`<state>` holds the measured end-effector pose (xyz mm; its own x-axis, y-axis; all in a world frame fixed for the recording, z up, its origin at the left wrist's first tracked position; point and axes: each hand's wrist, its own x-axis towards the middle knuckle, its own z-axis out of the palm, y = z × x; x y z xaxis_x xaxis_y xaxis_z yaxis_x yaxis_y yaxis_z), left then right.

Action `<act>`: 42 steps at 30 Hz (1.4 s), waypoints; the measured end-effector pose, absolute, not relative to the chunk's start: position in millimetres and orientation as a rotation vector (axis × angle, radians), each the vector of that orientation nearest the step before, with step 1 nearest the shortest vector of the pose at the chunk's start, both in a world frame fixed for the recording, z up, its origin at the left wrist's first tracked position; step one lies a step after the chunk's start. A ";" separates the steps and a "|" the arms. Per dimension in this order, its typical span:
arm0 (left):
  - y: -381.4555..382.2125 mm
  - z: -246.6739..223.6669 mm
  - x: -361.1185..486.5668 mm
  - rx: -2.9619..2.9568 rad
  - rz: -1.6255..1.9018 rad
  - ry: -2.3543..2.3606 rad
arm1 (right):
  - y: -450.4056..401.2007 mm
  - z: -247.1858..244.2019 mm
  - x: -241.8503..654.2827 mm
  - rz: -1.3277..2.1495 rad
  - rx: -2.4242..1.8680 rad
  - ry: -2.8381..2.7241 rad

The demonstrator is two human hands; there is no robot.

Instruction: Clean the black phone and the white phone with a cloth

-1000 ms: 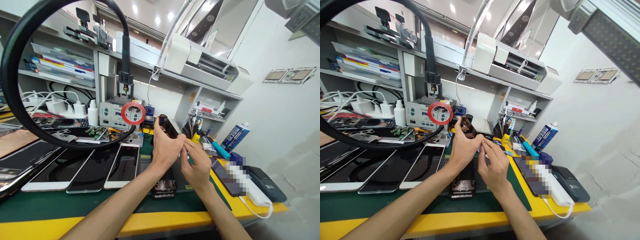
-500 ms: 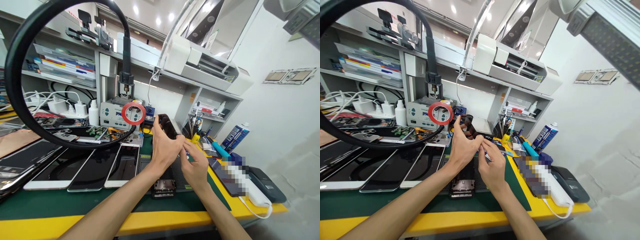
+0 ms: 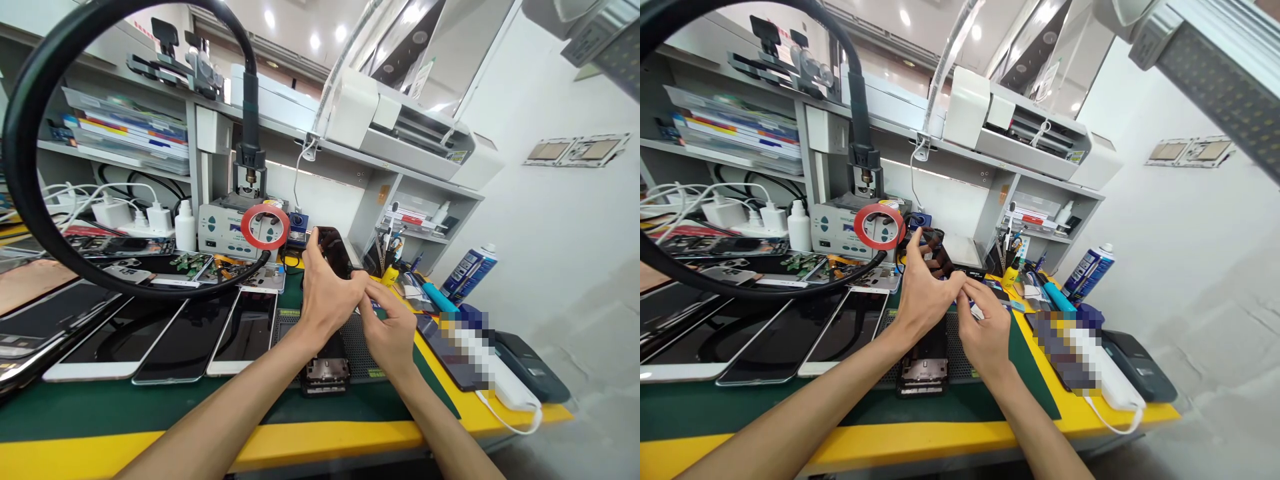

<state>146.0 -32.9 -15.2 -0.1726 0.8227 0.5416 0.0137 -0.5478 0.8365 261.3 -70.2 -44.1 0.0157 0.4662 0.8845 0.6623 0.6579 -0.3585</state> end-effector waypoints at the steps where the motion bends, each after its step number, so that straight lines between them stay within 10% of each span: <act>1: -32.9 -15.3 146.1 1.510 1.786 0.970 | -70.5 -43.7 261.2 -0.184 -0.947 -1.619; 42: -31.4 -16.6 150.0 1.520 1.783 1.018 | -68.6 -47.9 254.2 -0.123 -0.995 -1.476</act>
